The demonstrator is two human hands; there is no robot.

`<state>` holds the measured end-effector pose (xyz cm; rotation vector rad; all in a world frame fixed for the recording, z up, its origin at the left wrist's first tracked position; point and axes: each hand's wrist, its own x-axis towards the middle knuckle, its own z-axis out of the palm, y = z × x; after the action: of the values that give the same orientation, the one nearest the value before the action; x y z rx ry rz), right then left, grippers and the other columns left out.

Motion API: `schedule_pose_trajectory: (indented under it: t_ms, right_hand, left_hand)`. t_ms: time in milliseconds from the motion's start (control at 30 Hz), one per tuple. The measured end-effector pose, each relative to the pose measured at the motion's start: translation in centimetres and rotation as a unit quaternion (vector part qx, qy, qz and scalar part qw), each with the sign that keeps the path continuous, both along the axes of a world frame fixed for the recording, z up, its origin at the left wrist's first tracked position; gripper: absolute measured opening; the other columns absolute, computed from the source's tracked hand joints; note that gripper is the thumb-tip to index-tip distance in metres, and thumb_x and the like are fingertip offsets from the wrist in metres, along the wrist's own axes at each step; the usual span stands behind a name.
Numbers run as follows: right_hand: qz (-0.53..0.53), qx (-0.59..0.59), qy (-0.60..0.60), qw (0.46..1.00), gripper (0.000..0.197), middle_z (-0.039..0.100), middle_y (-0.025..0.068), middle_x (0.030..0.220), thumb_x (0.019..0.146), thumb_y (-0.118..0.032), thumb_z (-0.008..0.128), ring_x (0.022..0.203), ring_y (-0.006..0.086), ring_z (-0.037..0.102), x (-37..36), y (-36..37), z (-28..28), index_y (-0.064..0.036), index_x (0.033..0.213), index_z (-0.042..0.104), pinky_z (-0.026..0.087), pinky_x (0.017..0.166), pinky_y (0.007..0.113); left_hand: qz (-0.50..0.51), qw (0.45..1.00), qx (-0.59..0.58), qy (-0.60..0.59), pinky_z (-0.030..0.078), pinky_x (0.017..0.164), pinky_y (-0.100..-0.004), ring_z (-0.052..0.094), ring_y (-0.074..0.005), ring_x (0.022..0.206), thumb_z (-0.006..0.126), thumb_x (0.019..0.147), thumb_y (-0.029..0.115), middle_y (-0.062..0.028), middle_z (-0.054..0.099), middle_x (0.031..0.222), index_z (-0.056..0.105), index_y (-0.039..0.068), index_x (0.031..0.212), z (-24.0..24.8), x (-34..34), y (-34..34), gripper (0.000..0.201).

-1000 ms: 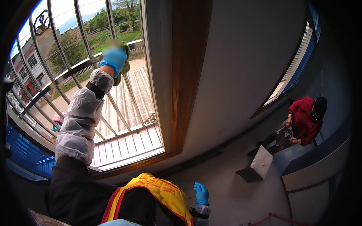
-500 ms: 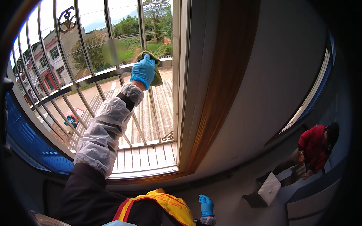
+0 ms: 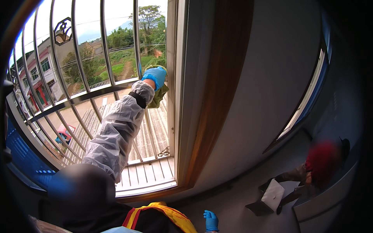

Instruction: The person wipes the interior window frame and glass with a green cloth, moving along the frame and across the pane. The person also wipes the metal security bars and the window sill while standing inside a room.

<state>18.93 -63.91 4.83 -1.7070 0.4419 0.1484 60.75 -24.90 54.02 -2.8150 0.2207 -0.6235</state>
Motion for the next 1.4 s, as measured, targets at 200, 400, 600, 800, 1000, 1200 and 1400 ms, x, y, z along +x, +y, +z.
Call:
schedule_pose_trajectory:
  t_ms: [200, 400, 600, 800, 1000, 1200, 1400]
  right_hand:
    - [0.031, -0.002, -0.035, 0.999, 0.03, 0.067, 0.0079, 0.098, 0.096, -0.025, 0.051, 0.083, 0.0165, 0.063, 1.5, 0.8, 1.2, -0.0042, 0.111, 0.065, 0.052, 0.078, 0.027]
    - [-0.003, -0.001, -0.05, 0.999, 0.029, 0.067, 0.009, 0.096, 0.095, -0.024, 0.052, 0.083, 0.0165, 0.063, 1.7, 0.3, 0.8, -0.0034, 0.11, 0.065, 0.052, 0.076, 0.028]
    - [-0.027, 0.0, -0.029, 0.999, 0.03, 0.067, 0.0109, 0.095, 0.095, -0.024, 0.05, 0.079, 0.017, 0.062, -1.4, -0.1, 0.2, -0.003, 0.111, 0.065, 0.052, 0.075, 0.03]
    - [-0.016, -0.02, 0.021, 0.999, 0.029, 0.067, 0.0089, 0.097, 0.096, -0.022, 0.05, 0.083, 0.0158, 0.062, -1.3, 1.4, 2.8, -0.0024, 0.112, 0.064, 0.052, 0.078, 0.029]
    - [0.049, -0.02, -0.062, 0.997, 0.025, 0.066, 0.0068, 0.097, 0.096, -0.016, 0.05, 0.082, 0.0134, 0.06, 1.7, 3.3, 5.3, -0.002, 0.111, 0.064, 0.05, 0.078, 0.026]
    - [0.072, 0.004, -0.064, 0.995, 0.026, 0.066, 0.0079, 0.101, 0.096, -0.016, 0.049, 0.086, 0.015, 0.06, 0.2, 4.1, 4.5, -0.0022, 0.113, 0.063, 0.05, 0.08, 0.028]
    - [0.05, -0.004, -0.006, 0.999, 0.027, 0.065, 0.0088, 0.105, 0.096, -0.018, 0.049, 0.087, 0.0155, 0.06, -3.1, 3.5, 2.6, -0.0021, 0.114, 0.062, 0.05, 0.081, 0.029]
  left_hand:
    - [-0.245, 0.825, -0.387, -0.332, 0.051, 0.082, -0.0416, 0.062, -0.0384, 0.094, 0.052, 0.089, 0.014, -0.0185, 0.065, 0.104, 0.064, 0.006, 0.105, 6.0, -2.9, 3.3, 0.022]
    - [-0.279, 0.798, -0.238, -0.478, 0.032, 0.11, -0.041, 0.037, -0.038, 0.13, 0.054, 0.091, 0.024, -0.0184, 0.036, 0.144, 0.041, 0.011, 0.137, 19.1, 3.5, 1.4, 0.05]
    - [-0.23, 0.766, -0.404, -0.444, 0.037, 0.104, -0.0486, 0.037, -0.0457, 0.123, 0.058, 0.085, 0.022, -0.0197, 0.034, 0.14, 0.04, 0.023, 0.139, 8.4, 6.6, -4.6, 0.057]
    - [-0.093, 0.892, -0.32, -0.305, 0.043, 0.094, -0.0469, 0.047, -0.0439, 0.111, 0.057, 0.079, 0.005, -0.0241, 0.044, 0.126, 0.048, 0.007, 0.128, -5.2, 0.4, -5.4, 0.05]
    - [-0.322, 0.676, -0.656, -0.098, 0.044, 0.091, -0.0289, 0.057, -0.0184, 0.099, 0.057, 0.089, 0.0, -0.0075, 0.06, 0.109, 0.055, 0.002, 0.115, -7.5, -6.0, -3.0, 0.027]
    - [-0.536, 0.546, -0.548, -0.337, 0.048, 0.075, -0.0346, 0.06, -0.0259, 0.085, 0.05, 0.087, 0.003, -0.0163, 0.059, 0.093, 0.057, 0.003, 0.105, 9.5, -10.1, -6.2, 0.019]
    - [-0.469, 0.637, -0.462, -0.4, 0.047, 0.078, -0.0388, 0.057, -0.0328, 0.093, 0.056, 0.089, 0.011, -0.0161, 0.056, 0.104, 0.053, 0.006, 0.111, 3.0, -10.1, -9.2, 0.022]
